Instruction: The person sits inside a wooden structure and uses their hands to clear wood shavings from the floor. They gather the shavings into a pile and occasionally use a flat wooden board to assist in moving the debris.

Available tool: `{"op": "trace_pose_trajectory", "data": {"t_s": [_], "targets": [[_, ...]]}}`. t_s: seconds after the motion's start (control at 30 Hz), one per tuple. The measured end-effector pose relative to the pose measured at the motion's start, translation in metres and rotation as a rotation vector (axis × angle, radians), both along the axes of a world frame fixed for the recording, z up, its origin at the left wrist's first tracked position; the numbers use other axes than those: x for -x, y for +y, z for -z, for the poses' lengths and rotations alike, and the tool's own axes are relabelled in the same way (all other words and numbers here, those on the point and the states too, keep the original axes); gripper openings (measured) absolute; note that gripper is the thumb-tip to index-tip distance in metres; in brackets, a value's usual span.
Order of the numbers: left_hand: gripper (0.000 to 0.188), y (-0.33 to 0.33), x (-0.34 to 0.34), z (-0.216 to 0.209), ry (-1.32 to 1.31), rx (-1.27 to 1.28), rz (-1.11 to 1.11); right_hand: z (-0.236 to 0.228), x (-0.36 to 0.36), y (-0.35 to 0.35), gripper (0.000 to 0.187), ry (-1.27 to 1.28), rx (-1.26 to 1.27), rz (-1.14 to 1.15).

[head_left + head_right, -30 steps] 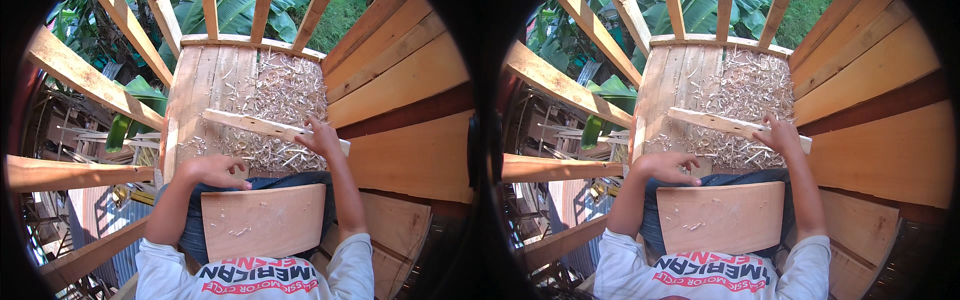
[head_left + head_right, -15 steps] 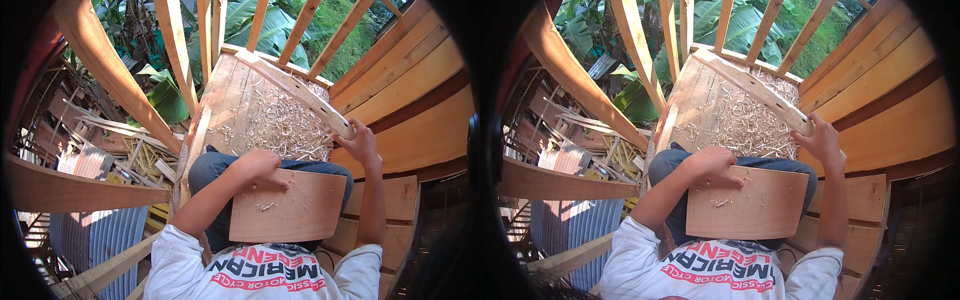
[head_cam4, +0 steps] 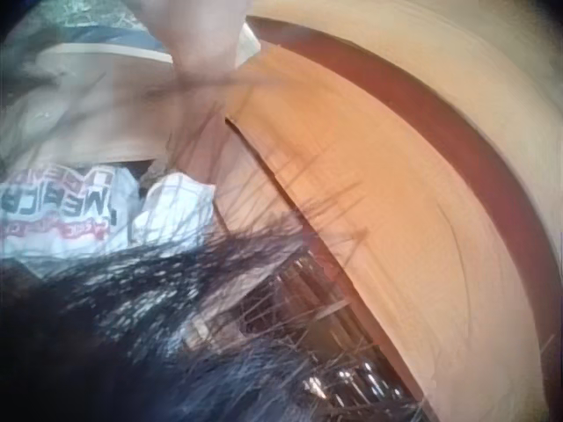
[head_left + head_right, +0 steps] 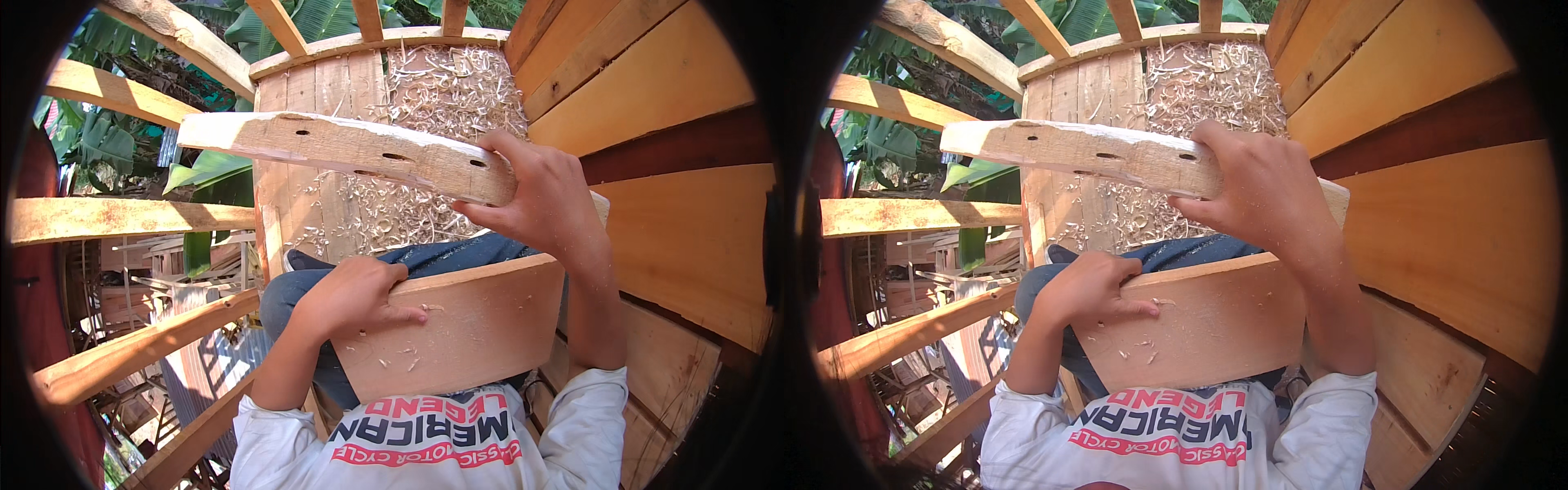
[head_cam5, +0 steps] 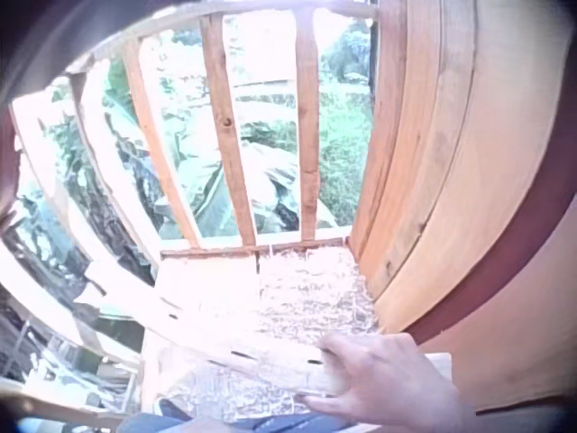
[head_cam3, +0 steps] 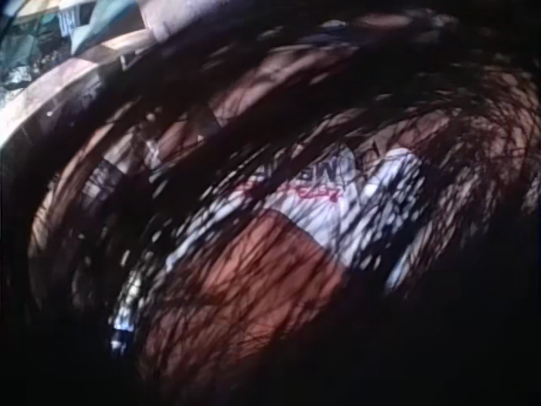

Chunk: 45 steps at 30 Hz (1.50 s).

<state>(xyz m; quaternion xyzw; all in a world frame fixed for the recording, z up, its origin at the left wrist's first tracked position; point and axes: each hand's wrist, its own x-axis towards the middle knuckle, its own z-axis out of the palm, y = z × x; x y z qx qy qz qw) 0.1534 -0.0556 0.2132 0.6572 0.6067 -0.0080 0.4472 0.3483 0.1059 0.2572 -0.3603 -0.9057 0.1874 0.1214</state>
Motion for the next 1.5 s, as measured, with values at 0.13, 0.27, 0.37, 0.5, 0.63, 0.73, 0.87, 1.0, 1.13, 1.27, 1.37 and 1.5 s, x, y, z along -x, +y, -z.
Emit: {"op": "trace_pose_trajectory", "data": {"t_s": [0.13, 0.27, 0.37, 0.5, 0.63, 0.73, 0.87, 1.0, 1.13, 1.27, 1.37, 1.5], "targets": [[0.065, 0.029, 0.006, 0.007, -0.006, 0.030, 0.022, 0.001, -0.031, 0.021, 0.056, 0.007, 0.094, 0.064], [0.062, 0.019, 0.014, -0.002, -0.017, 0.000, -0.013, 0.010, -0.056, 0.012, 0.054, 0.033, 0.121, 0.087], [0.059, -0.016, 0.030, 0.000, -0.025, 0.035, -0.201, 0.017, -0.071, -0.002, 0.058, 0.099, 0.300, 0.093], [0.045, -0.098, 0.055, 0.005, 0.013, 0.094, -0.621, 0.012, -0.081, -0.018, 0.054, 0.124, 0.368, 0.075], [0.041, -0.138, 0.041, 0.012, -0.032, 0.099, -0.875, 0.012, -0.077, -0.036, 0.052, 0.159, 0.430, 0.070], [0.041, -0.162, 0.033, 0.027, -0.044, 0.095, -0.924, 0.015, -0.073, -0.054, 0.052, 0.122, 0.468, 0.079], [0.035, -0.184, 0.029, 0.038, -0.223, 0.070, -1.038, 0.036, -0.078, -0.095, 0.050, 0.054, 0.485, 0.133], [0.034, -0.186, 0.031, 0.040, -0.228, 0.065, -0.997, 0.076, -0.077, -0.128, 0.052, -0.104, 0.436, 0.211], [0.037, -0.189, 0.032, 0.044, -0.245, 0.016, -0.990, 0.077, -0.068, -0.137, 0.056, -0.187, 0.294, 0.335], [0.039, -0.198, 0.033, 0.047, -0.256, -0.011, -0.999, 0.076, -0.069, -0.132, 0.059, -0.100, 0.522, 0.404], [0.040, -0.200, 0.030, 0.049, -0.268, -0.027, -1.016, 0.086, -0.058, -0.131, 0.064, -0.012, 0.665, 0.368], [0.039, -0.199, 0.022, 0.042, -0.263, -0.034, -1.062, 0.108, -0.059, -0.105, 0.073, 0.202, 0.650, 0.384]]}}
